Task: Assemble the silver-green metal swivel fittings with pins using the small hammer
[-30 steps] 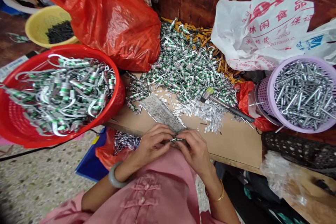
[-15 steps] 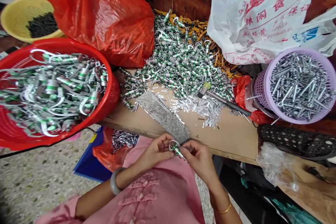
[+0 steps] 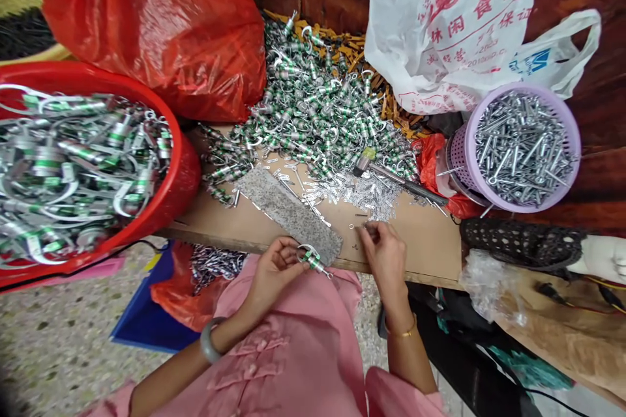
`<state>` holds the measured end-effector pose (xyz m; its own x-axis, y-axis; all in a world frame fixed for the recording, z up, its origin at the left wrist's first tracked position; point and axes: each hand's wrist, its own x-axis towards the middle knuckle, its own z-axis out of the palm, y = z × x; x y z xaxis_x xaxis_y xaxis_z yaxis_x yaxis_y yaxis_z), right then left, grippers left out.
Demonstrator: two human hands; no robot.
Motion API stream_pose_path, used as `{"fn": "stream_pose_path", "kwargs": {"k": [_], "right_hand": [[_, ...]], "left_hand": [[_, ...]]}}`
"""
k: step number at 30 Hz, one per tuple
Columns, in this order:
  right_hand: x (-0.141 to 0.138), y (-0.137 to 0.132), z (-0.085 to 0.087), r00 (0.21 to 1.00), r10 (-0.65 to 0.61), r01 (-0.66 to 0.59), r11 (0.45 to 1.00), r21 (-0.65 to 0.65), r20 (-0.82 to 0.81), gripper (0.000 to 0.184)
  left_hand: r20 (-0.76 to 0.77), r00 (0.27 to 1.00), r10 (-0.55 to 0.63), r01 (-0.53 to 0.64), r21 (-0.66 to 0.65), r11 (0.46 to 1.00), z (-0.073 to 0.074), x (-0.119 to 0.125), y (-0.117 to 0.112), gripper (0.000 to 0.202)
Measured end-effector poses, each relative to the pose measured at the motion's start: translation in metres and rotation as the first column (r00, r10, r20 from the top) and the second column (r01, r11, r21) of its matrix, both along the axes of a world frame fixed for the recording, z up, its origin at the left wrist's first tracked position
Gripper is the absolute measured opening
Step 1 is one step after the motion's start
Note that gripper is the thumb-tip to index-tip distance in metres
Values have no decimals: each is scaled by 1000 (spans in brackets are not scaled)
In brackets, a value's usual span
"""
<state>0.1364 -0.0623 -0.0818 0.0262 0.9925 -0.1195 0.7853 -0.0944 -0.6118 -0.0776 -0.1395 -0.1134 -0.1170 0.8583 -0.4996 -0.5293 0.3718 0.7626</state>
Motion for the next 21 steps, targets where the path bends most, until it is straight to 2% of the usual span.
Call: {"fn": "stream_pose_path", "kwargs": {"k": [2, 6, 8, 10, 12, 14, 17, 19, 21], "right_hand": [[2, 14, -5, 983, 49, -62, 996, 66, 176, 29], [-2, 27, -4, 890, 172, -191, 982, 4, 422, 14], [-5, 28, -2, 850, 196, -221, 975, -7, 489, 15], [-5, 28, -2, 843, 198, -244, 969, 27, 501, 21], [-3, 27, -4, 867, 186, -246, 967, 72, 462, 24], [-1, 24, -4, 917, 178, -221, 972, 82, 357, 24], [-4, 16, 5, 976, 213, -215, 976, 38, 55, 20], [-14, 9, 16, 947, 292, -293, 956, 14, -136, 17], [-29, 0, 27, 886, 398, -411, 912, -7, -239, 15]], "left_hand": [[-14, 1000, -7, 7, 2, 1000, 2, -4, 3, 47], [6, 1000, -25, 25, -11, 1000, 6, -7, 6, 48], [16, 1000, -19, 19, -14, 1000, 7, -7, 7, 49], [19, 1000, -17, 18, -11, 1000, 6, -6, 6, 49], [25, 999, -24, 25, -8, 1000, 6, -6, 6, 48], [35, 999, -29, 29, -7, 1000, 5, -6, 6, 48], [42, 999, -28, 28, -6, 1000, 4, -6, 6, 49], [48, 998, -32, 32, -5, 999, 4, -6, 6, 49], [52, 998, -33, 33, -4, 999, 4, -6, 6, 49]]}}
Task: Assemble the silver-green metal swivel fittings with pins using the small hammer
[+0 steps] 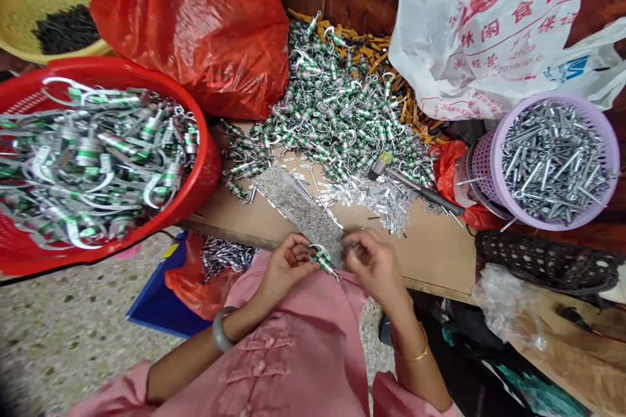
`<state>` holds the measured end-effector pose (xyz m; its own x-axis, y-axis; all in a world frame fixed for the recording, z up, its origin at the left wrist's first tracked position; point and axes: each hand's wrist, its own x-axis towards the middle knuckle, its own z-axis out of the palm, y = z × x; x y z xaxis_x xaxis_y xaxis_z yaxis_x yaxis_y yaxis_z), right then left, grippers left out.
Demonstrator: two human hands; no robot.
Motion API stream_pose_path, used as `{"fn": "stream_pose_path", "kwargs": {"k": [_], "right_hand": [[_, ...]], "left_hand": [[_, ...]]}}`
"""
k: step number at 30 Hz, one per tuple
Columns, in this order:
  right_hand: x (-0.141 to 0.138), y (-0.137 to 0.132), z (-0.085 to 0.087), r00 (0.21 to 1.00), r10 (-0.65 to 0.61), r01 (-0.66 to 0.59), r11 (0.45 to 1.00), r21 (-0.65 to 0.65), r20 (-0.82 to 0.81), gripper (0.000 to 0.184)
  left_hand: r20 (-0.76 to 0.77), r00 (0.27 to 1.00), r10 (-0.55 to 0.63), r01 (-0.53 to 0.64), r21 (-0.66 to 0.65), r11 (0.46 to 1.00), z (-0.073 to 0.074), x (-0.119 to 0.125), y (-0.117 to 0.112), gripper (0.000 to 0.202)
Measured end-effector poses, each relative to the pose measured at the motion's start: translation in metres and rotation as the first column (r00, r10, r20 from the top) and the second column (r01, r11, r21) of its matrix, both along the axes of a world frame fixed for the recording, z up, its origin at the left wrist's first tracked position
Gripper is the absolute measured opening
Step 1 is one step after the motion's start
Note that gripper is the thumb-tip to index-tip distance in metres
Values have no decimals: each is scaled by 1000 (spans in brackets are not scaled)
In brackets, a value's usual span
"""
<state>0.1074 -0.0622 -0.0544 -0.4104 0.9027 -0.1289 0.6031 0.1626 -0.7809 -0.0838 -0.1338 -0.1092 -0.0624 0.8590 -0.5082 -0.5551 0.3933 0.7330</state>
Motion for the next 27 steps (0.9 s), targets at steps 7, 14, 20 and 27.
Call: {"fn": "stream_pose_path", "kwargs": {"k": [7, 14, 20, 27], "right_hand": [[-36, -18, 3, 989, 93, -104, 990, 93, 113, 18], [-33, -20, 1, 984, 80, -100, 988, 122, 157, 10], [-23, -6, 2, 988, 101, -110, 991, 72, 113, 11], [20, 119, -12, 891, -320, 105, 834, 541, 321, 17]], "left_hand": [[-20, 1000, -2, 2, 25, 1000, 1, 0, -1, 46], [-29, 1000, 10, -9, 34, 999, -1, 2, -1, 44], [-24, 1000, 19, -19, 30, 999, -1, 1, -1, 45], [-47, 998, 29, -28, 42, 999, -1, -7, 4, 44]]}}
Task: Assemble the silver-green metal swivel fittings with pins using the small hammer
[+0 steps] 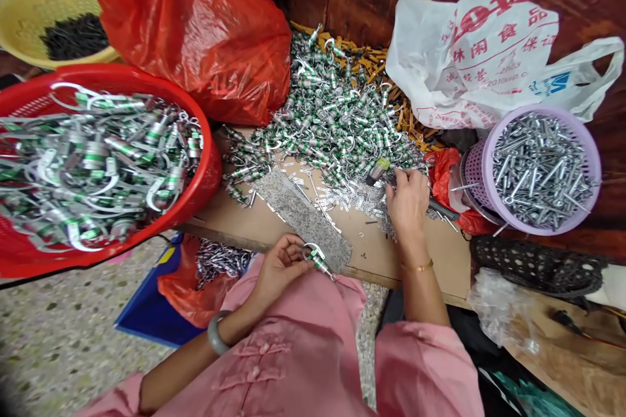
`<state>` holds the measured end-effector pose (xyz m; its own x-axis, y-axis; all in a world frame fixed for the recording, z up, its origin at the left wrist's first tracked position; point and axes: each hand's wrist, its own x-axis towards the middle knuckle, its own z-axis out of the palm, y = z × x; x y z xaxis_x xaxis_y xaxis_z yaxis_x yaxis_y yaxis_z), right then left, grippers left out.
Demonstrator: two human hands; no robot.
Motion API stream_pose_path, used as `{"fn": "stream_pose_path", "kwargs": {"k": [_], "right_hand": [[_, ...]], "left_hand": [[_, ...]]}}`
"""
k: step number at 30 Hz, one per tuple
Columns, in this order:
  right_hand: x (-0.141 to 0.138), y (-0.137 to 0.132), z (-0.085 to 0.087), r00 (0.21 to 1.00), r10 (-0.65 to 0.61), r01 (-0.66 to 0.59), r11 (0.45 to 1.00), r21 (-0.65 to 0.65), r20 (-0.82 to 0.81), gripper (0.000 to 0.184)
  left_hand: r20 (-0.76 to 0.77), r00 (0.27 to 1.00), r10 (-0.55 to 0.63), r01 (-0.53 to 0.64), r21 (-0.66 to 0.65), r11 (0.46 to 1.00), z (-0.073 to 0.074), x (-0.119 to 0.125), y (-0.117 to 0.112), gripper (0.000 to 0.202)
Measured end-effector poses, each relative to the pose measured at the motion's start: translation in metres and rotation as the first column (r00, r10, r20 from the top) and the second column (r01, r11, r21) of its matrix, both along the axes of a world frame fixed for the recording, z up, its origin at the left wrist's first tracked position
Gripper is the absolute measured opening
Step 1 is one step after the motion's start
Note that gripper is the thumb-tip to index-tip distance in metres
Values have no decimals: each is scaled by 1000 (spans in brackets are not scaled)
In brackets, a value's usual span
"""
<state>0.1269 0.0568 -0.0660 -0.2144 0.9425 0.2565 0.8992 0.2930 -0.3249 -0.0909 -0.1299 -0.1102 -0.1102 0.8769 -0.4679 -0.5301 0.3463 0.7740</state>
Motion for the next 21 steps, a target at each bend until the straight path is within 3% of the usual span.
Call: {"fn": "stream_pose_path", "kwargs": {"k": [3, 5, 8, 11, 12, 15, 18, 21], "right_hand": [[3, 30, -9, 998, 50, -50, 999, -7, 31, 13], [1, 24, -9, 996, 83, -83, 997, -3, 40, 14], [-2, -15, 5, 978, 205, -207, 977, -56, -37, 15], [-3, -71, 23, 899, 371, -418, 886, -203, -232, 26], [-5, -90, 27, 880, 384, -442, 877, -187, -281, 31], [-10, -135, 24, 902, 360, -364, 931, 28, -237, 43], [-13, -155, 10, 909, 407, -401, 912, 83, -89, 46], [-9, -139, 1, 945, 317, -306, 944, 126, -80, 39]], "left_hand": [[-4, 1000, 8, -8, -3, 1000, -1, 1, 0, 44], [-6, 1000, 18, -18, -5, 1000, -1, 2, 0, 44], [8, 1000, 23, -23, -3, 1000, -1, 2, -1, 44], [20, 1000, 24, -24, 5, 1000, -1, 2, -1, 44], [21, 1000, 21, -21, 8, 1000, -1, 2, -1, 45], [21, 1000, 9, -9, 12, 1000, -2, 2, -1, 45], [12, 1000, 21, -21, 17, 1000, -4, 2, -1, 46], [-14, 1000, 19, -19, 36, 999, -6, 4, -3, 45]]}}
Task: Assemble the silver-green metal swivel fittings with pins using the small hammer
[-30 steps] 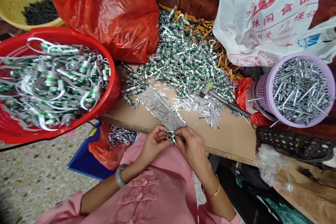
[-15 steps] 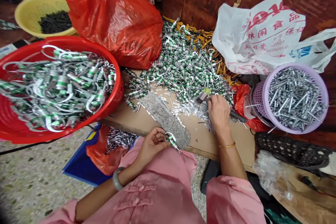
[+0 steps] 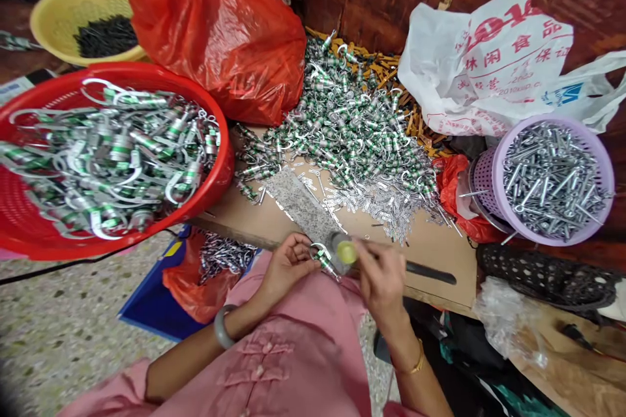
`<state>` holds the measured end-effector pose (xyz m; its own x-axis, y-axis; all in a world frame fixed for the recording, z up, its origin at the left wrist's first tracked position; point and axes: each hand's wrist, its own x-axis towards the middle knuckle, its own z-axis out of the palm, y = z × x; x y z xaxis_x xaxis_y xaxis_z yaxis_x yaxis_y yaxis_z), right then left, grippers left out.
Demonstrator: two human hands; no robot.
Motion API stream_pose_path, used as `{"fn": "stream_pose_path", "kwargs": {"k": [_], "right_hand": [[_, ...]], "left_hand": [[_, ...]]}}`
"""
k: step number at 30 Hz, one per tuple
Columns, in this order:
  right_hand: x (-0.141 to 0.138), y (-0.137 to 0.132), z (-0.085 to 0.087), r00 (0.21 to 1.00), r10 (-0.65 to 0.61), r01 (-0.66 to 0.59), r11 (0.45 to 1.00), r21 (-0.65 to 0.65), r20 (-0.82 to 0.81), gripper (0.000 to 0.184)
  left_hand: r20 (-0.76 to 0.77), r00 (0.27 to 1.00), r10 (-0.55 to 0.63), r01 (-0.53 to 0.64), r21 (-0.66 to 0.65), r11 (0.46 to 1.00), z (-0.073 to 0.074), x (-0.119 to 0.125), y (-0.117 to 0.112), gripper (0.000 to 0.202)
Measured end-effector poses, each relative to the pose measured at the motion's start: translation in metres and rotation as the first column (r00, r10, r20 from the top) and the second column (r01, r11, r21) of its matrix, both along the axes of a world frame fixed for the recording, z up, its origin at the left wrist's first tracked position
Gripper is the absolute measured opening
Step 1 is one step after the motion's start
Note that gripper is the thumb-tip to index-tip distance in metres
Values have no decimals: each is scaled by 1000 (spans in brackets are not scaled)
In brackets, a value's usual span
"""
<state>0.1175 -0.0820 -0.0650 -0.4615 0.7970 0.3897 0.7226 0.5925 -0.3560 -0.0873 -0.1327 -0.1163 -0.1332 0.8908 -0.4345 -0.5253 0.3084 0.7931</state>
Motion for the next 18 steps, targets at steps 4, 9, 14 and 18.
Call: {"fn": "stream_pose_path", "kwargs": {"k": [4, 9, 14, 18], "right_hand": [[15, 70, -1, 971, -213, 201, 973, -113, -111, 29], [29, 133, -8, 966, -250, 236, 957, -167, -69, 31], [26, 87, -20, 978, -186, 200, 962, -185, 93, 26], [27, 48, -25, 978, -135, 177, 943, -283, 161, 27]], "left_hand": [[-222, 975, 4, 17, 92, 996, 3, 0, -5, 36], [-531, 846, -44, 214, 263, 941, 7, -7, -2, 14], [-647, 758, 80, 234, 385, 893, 12, -12, 1, 13], [-645, 764, 16, 313, 392, 865, 19, -13, 3, 17]]}}
